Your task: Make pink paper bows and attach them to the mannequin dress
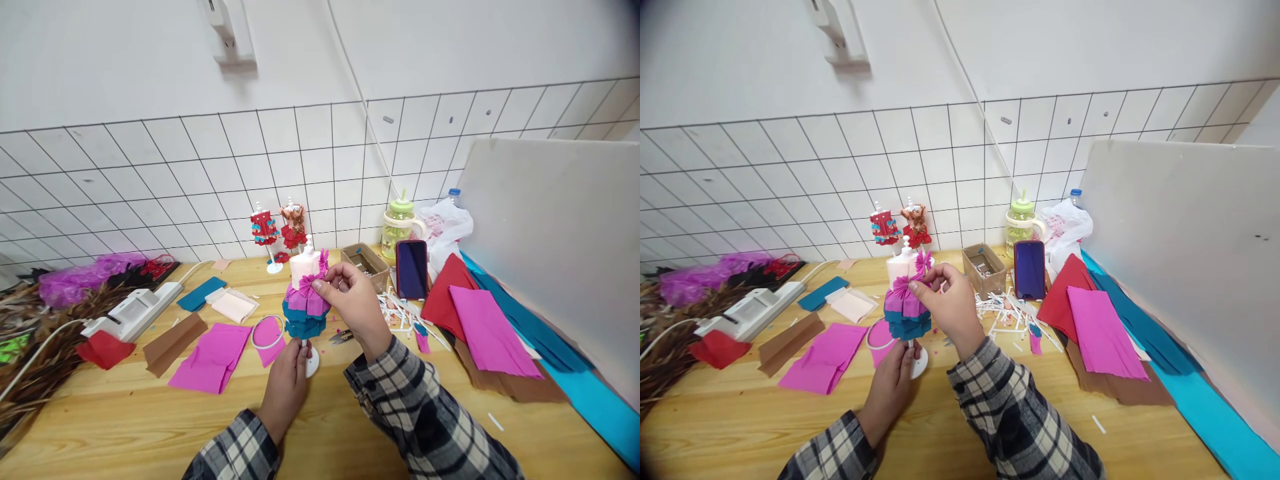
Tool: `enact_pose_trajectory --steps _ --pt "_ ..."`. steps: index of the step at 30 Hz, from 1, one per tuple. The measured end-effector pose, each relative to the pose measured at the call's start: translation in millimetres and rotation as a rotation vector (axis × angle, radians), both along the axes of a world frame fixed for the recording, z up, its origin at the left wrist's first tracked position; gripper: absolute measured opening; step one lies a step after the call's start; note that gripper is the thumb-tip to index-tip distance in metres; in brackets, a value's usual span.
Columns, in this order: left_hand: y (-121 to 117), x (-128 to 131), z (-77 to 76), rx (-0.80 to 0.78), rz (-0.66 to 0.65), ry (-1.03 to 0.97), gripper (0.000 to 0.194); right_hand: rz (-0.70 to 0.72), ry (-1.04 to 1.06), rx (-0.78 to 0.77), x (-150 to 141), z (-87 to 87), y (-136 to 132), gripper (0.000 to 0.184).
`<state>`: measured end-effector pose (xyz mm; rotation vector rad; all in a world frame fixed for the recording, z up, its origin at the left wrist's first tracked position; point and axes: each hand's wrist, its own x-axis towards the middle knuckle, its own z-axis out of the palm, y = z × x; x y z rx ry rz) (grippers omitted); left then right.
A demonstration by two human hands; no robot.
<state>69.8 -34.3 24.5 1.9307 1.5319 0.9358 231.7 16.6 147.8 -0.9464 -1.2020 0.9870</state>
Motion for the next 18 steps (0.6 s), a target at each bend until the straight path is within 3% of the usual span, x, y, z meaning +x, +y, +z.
enact_pose_trajectory --steps 6,12,15,18 --pt "-1.6 2.4 3.0 0.043 -0.020 0.059 0.028 -0.102 0.003 0.048 -1.2 -4.7 3.6 0.031" --pt "-1.3 9.7 -3.6 -0.066 -0.020 -0.150 0.032 -0.201 -0.082 0.122 -3.3 -11.2 8.5 0.027" --pt "0.0 9.1 -7.0 -0.083 -0.018 -0.195 0.032 -0.285 -0.290 0.278 -4.4 -8.5 0.6 0.012" --pt "0.6 6.8 -9.6 -0.082 -0.019 -0.188 0.032 -0.380 -0.592 0.457 -6.3 -6.1 -8.5 0.023"
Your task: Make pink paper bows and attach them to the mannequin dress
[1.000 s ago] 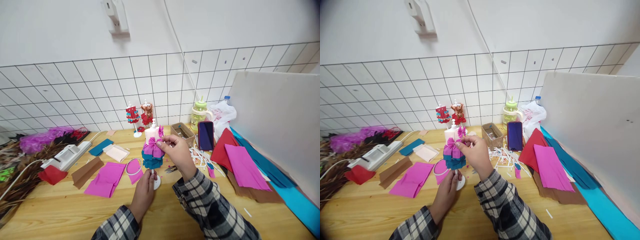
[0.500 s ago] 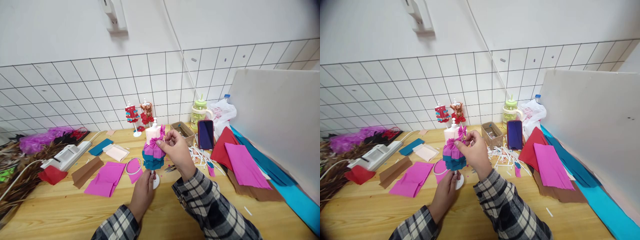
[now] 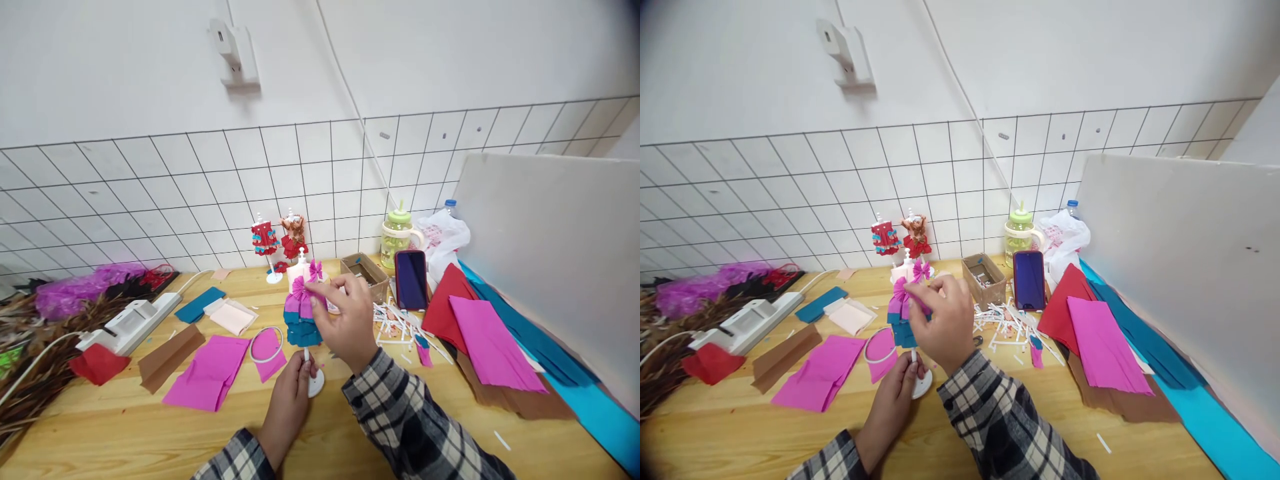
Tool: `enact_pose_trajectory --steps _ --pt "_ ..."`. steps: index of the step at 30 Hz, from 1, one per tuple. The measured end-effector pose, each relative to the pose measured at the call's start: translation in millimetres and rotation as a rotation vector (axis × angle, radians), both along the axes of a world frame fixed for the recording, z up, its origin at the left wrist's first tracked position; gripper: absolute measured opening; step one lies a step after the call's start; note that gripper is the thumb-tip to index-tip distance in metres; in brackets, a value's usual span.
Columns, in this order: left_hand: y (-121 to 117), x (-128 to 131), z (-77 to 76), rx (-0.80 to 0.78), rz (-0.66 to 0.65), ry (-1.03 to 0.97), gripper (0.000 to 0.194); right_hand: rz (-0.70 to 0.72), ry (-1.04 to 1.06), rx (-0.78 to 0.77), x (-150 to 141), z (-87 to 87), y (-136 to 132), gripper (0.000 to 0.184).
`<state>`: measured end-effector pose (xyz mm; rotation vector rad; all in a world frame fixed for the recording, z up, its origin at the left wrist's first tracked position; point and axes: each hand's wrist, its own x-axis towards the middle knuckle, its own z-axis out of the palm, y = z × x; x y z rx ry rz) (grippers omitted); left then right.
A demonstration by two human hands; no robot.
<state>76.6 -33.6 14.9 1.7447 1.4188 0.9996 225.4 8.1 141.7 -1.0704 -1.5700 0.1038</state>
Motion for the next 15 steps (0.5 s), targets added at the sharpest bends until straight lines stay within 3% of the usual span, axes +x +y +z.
enact_pose_trajectory --steps 3,8,10,12,15 --pt "0.4 -1.6 -2.4 0.004 -0.009 0.012 0.031 -0.057 -0.158 0.047 -2.4 2.0 -4.6 0.029" --pt "9.2 -7.2 -2.6 0.018 0.009 -0.035 0.028 -0.043 -0.071 0.147 0.3 -3.3 -12.2 0.030" --pt "19.0 -12.3 -0.3 0.037 -0.005 -0.047 0.028 -0.042 -0.048 0.181 6.0 -20.5 -17.6 0.032" --pt "33.0 -18.2 3.1 0.039 -0.019 -0.030 0.029 0.007 -0.133 0.147 15.1 -48.4 -22.2 0.032" --pt "59.6 -25.2 8.1 0.042 -0.022 0.059 0.028 0.084 -0.352 -0.107 33.6 -94.0 -24.2 0.029"
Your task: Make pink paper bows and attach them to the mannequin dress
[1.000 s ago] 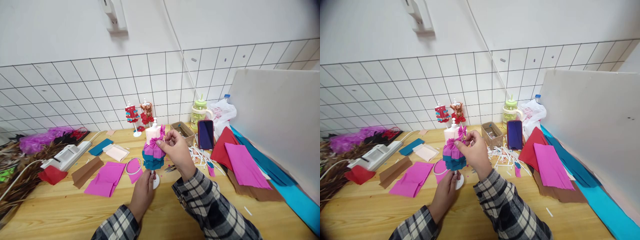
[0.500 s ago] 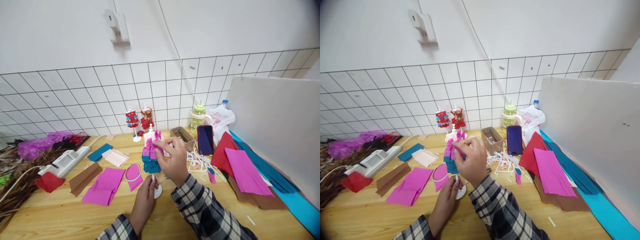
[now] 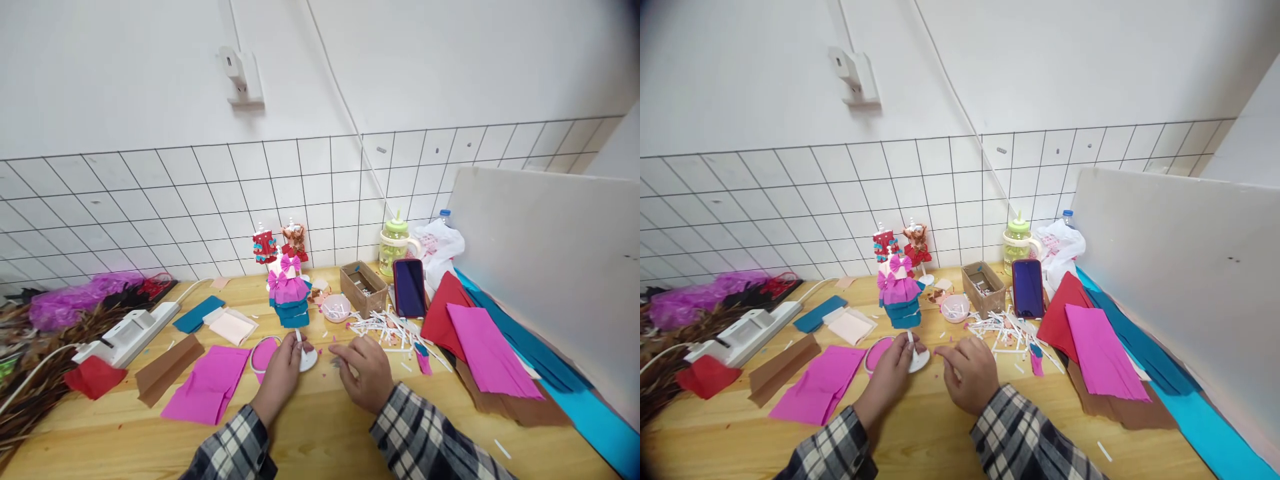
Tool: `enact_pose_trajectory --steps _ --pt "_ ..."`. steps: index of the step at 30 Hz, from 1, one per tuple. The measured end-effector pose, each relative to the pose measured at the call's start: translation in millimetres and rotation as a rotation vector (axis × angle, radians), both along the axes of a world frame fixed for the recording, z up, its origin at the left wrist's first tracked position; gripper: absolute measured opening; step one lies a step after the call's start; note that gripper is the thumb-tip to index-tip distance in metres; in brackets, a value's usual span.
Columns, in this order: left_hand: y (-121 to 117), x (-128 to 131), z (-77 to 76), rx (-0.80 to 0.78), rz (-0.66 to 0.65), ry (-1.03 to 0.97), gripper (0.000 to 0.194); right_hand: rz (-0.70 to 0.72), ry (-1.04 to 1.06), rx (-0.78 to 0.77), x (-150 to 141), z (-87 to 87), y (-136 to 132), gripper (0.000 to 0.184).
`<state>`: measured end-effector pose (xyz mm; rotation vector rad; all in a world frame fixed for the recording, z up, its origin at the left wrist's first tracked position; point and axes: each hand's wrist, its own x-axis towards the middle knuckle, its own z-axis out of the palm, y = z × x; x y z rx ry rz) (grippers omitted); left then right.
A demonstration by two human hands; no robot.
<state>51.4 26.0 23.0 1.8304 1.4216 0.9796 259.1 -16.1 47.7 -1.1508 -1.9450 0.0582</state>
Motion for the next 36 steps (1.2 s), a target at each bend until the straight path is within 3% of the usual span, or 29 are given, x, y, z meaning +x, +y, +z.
enact_pose_trajectory --steps 2,5,12,18,25,29,32,34,36 --pt "18.4 -1.3 1.7 0.035 0.022 0.076 0.026 0.033 -0.131 -0.228 12.8 -19.2 2.2 0.025" --pt "42.0 2.0 -1.4 0.094 0.044 0.243 0.024 0.036 -0.253 -0.382 27.4 -25.3 8.1 0.026" --pt "71.5 10.2 -21.0 0.085 0.029 0.306 0.026 -0.013 -0.312 -0.446 38.0 -23.4 18.7 0.026" --pt "80.0 10.8 -20.6 0.097 0.015 0.349 0.028 0.003 -0.332 -0.463 38.1 -30.9 23.2 0.022" --pt "68.9 -4.0 2.3 0.059 0.063 0.441 0.039 -0.022 -0.280 -0.444 41.7 -32.2 25.1 0.008" --pt "48.2 -50.9 27.4 -0.007 0.112 0.528 0.036 -0.072 -0.253 -0.463 43.8 -33.4 25.5 0.008" --pt "22.9 -95.7 44.1 -0.157 0.214 0.866 0.028 -0.126 -0.259 -0.472 45.0 -36.6 26.5 0.010" --pt "5.6 -117.5 50.8 -0.305 0.274 1.015 0.026 -0.136 -0.267 -0.466 46.1 -39.2 27.3 0.009" --pt "-7.2 -127.1 51.9 -0.303 0.265 1.014 0.030 -0.138 -0.279 -0.460 46.7 -40.7 27.5 0.010"
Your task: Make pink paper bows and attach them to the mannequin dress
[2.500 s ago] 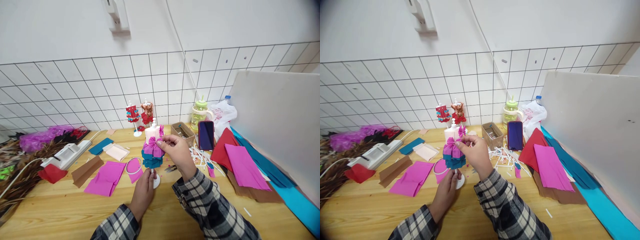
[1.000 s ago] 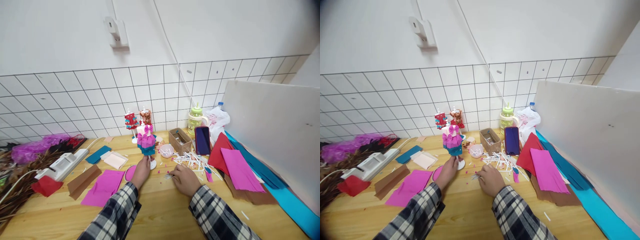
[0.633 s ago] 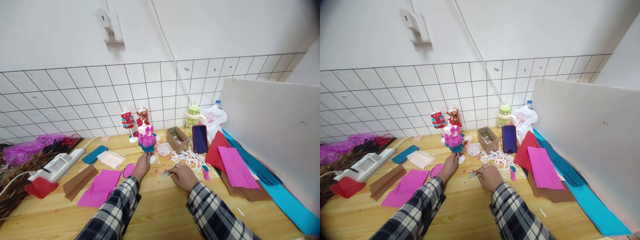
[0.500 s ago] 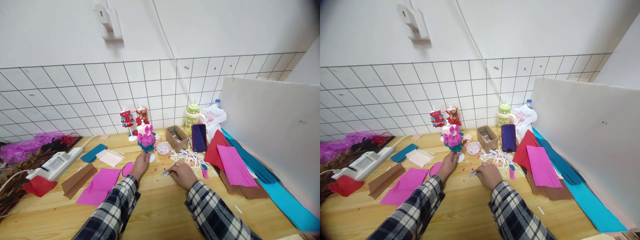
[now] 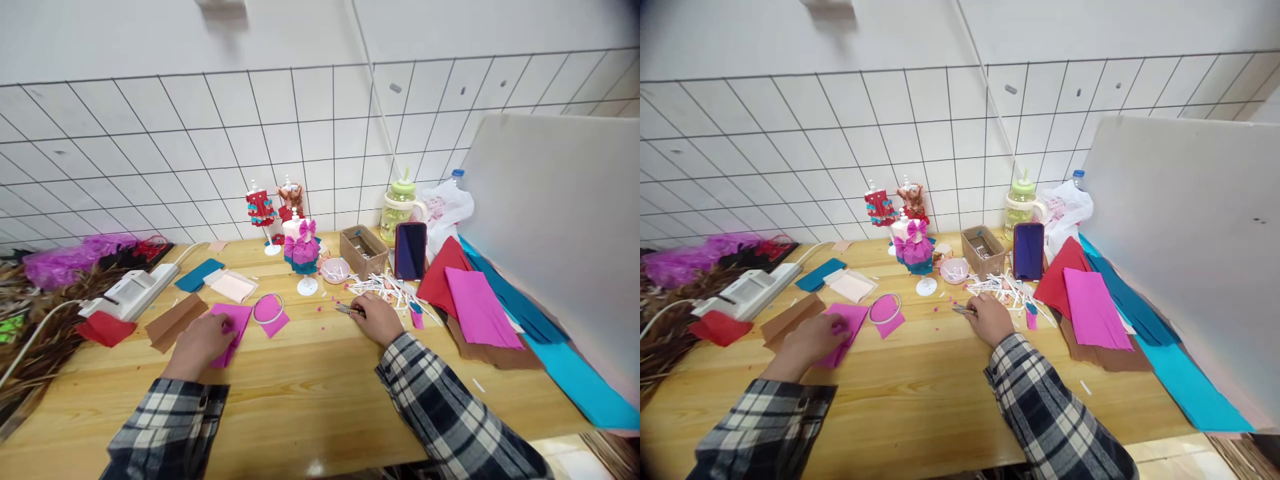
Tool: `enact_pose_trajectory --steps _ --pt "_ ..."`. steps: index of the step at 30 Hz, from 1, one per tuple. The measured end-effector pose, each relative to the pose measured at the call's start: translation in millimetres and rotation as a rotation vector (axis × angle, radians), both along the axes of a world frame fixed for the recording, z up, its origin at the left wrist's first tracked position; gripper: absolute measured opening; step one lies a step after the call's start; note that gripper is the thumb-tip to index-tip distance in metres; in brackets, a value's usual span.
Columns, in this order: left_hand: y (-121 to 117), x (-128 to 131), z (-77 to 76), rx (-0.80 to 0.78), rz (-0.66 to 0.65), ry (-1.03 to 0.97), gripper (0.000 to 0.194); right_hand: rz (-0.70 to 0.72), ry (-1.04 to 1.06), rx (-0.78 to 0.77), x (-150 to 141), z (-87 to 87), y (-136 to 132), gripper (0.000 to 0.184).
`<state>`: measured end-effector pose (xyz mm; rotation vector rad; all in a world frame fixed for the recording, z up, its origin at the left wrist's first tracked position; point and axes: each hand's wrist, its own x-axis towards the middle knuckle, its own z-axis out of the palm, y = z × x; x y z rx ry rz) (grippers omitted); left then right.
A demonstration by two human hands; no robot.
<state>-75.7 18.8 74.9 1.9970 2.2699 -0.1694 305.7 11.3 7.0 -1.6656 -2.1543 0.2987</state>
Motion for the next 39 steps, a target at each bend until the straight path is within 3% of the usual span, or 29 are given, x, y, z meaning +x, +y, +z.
enact_pose_trajectory --steps 3,5,7,9,12,14,17,20,22,27,31,32,36,37,39 --pt "-4.9 5.6 -8.7 0.195 -0.340 -0.144 0.033 -0.020 -0.030 0.046 -4.2 1.9 -3.3 0.015" --pt "0.4 14.2 -18.9 0.201 -0.476 -0.223 0.032 -0.015 -0.040 0.109 -14.6 5.7 -8.8 0.018" --pt "8.6 20.2 -29.4 0.193 -0.492 -0.267 0.027 0.072 -0.036 0.154 -32.9 10.0 -16.2 0.021" --pt "15.4 21.9 -38.6 0.173 -0.514 -0.329 0.018 0.271 -0.022 0.152 -57.8 13.6 -23.2 0.025" --pt "18.8 19.4 -48.9 0.180 -0.547 -0.481 0.015 0.478 -0.017 0.168 -96.6 15.8 -27.2 0.043" --pt "16.7 17.2 -53.7 0.190 -0.533 -0.582 0.018 0.514 -0.032 0.171 -115.5 15.3 -25.2 0.050" --pt "10.8 16.0 -56.4 0.195 -0.497 -0.603 0.020 0.500 -0.077 0.133 -127.6 14.1 -19.9 0.044" --pt "4.3 21.7 -54.2 0.198 -0.576 -0.550 0.018 0.416 -0.030 0.144 -127.6 15.1 -17.8 0.035" --pt "-0.3 30.4 -51.9 0.186 -0.661 -0.536 0.022 0.401 0.025 0.185 -126.5 17.1 -19.5 0.039" --pt "-11.1 51.7 -47.2 0.166 -0.769 -0.519 0.033 0.526 0.001 0.169 -114.7 16.4 -30.1 0.050" --pt "-14.3 51.9 -42.0 0.154 -0.804 -0.547 0.038 0.566 -0.101 0.094 -77.6 5.6 -27.2 0.065" --pt "-14.2 50.9 -41.4 0.147 -0.812 -0.567 0.038 0.519 -0.146 0.067 -66.5 3.4 -23.3 0.063" --pt "-13.8 56.6 -46.6 0.087 -0.836 -0.696 0.037 0.062 -0.176 0.144 -38.3 6.2 -8.2 0.061" --pt "-14.0 62.1 -49.3 0.080 -0.836 -0.721 0.036 0.027 -0.152 0.191 -38.0 8.9 -7.6 0.061" --pt "-14.1 77.4 -54.1 0.080 -0.842 -0.730 0.033 0.111 -0.095 0.257 -44.6 13.5 -10.7 0.055"
